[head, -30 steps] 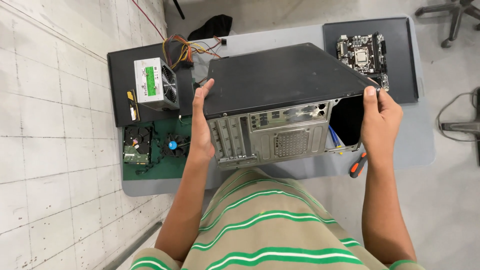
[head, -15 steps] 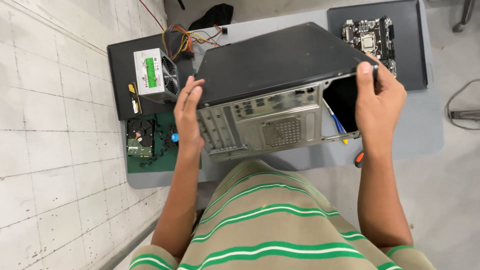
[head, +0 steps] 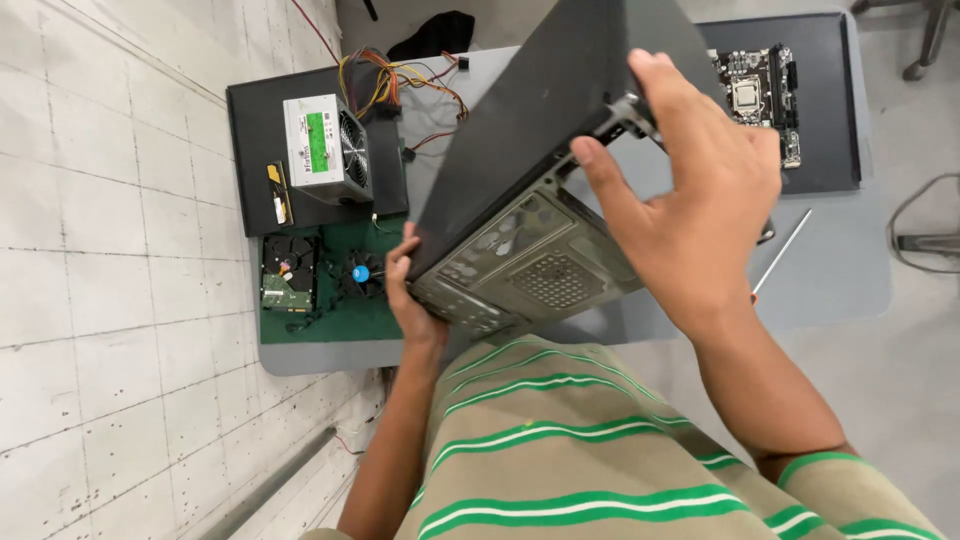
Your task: Inspecting the structure of a computer case by removing panels and checking the interior components.
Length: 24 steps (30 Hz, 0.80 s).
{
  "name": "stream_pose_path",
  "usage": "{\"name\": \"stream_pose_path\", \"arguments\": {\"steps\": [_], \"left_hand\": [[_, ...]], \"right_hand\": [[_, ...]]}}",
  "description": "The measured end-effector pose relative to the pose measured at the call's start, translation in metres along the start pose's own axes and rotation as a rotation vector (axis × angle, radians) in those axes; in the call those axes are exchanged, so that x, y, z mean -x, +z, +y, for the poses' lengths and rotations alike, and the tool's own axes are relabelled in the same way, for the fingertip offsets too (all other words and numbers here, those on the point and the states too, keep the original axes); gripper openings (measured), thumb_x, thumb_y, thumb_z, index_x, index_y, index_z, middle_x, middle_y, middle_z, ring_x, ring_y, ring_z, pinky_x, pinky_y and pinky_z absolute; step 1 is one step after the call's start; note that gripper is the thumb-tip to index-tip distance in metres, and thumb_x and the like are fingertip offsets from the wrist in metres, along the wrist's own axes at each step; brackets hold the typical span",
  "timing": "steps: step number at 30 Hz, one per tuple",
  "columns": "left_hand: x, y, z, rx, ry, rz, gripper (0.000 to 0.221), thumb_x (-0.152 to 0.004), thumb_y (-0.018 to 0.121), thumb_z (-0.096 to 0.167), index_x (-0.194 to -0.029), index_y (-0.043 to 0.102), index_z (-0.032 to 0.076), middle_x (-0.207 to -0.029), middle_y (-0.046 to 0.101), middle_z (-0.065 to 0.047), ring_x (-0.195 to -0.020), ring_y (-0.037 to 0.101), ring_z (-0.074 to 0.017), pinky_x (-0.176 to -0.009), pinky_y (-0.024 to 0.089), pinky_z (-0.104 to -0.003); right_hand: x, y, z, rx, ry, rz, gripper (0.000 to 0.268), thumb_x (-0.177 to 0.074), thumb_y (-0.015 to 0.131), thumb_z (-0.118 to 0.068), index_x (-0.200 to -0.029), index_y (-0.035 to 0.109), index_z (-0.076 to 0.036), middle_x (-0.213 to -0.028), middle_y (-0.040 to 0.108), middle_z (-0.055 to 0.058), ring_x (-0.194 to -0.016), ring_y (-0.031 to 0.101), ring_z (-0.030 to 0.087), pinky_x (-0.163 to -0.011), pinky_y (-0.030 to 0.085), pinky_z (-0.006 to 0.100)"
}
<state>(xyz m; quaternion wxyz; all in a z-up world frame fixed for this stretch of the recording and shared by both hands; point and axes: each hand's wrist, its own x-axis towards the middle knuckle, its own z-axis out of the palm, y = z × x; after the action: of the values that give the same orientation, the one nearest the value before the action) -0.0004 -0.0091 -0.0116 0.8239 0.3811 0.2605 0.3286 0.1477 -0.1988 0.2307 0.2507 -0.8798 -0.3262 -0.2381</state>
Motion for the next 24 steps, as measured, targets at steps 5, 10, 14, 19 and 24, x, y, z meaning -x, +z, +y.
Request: {"name": "stream_pose_path", "arguments": {"steps": [5,10,14,19,24], "left_hand": [[0.025,-0.014,-0.063,0.232,-0.131,0.035,0.043,-0.104,0.042,0.038,-0.125,0.065,0.008,-0.164,0.038,-0.021,-0.15,0.039,-0.0305,-0.113,0.043,-0.044],[0.045,-0.047,-0.087,0.024,-0.359,0.076,0.028,-0.106,0.05,0.034,-0.096,0.064,0.012,-0.085,0.058,0.0,-0.081,0.057,-0.0129,-0.067,0.048,-0.03],[0.048,-0.068,-0.108,-0.074,-0.252,-0.148,0.032,-0.107,0.049,0.033,-0.087,0.063,0.012,-0.081,0.06,0.004,-0.075,0.057,-0.0088,-0.066,0.045,-0.029],[0.056,-0.069,-0.115,0.111,-0.571,0.016,0.056,-0.101,0.049,0.045,-0.147,0.055,0.015,-0.135,0.066,-0.003,-0.125,0.061,-0.0217,-0.105,0.05,-0.04],[0.049,-0.075,-0.106,0.248,-0.666,-0.081,0.06,-0.1,0.051,0.048,-0.149,0.051,0.014,-0.14,0.061,-0.005,-0.129,0.058,-0.0227,-0.108,0.046,-0.041]], "right_hand": [[-0.033,0.031,-0.011,0.16,-0.237,0.023,0.048,-0.111,0.074,-0.051,-0.139,0.071,-0.013,-0.134,0.077,0.012,-0.117,0.074,0.03,-0.086,0.039,0.04],[-0.057,0.051,-0.027,0.141,-0.46,-0.002,0.054,-0.103,0.079,-0.063,-0.129,0.071,-0.017,-0.123,0.074,0.006,-0.104,0.069,0.025,-0.079,0.043,0.04],[-0.033,0.076,-0.053,0.174,-0.548,-0.071,0.054,-0.103,0.067,-0.071,-0.131,0.07,-0.024,-0.124,0.07,0.006,-0.108,0.065,0.027,-0.082,0.043,0.04],[0.008,0.1,-0.109,0.226,-0.637,-0.16,0.03,-0.101,0.06,-0.022,-0.13,0.069,-0.018,-0.125,0.07,0.022,-0.111,0.068,0.039,-0.09,0.053,0.045],[0.062,0.107,-0.149,0.03,-0.591,-0.209,0.027,-0.092,0.057,-0.013,-0.112,0.073,-0.003,-0.119,0.069,0.033,-0.113,0.067,0.053,-0.1,0.048,0.056]]}}
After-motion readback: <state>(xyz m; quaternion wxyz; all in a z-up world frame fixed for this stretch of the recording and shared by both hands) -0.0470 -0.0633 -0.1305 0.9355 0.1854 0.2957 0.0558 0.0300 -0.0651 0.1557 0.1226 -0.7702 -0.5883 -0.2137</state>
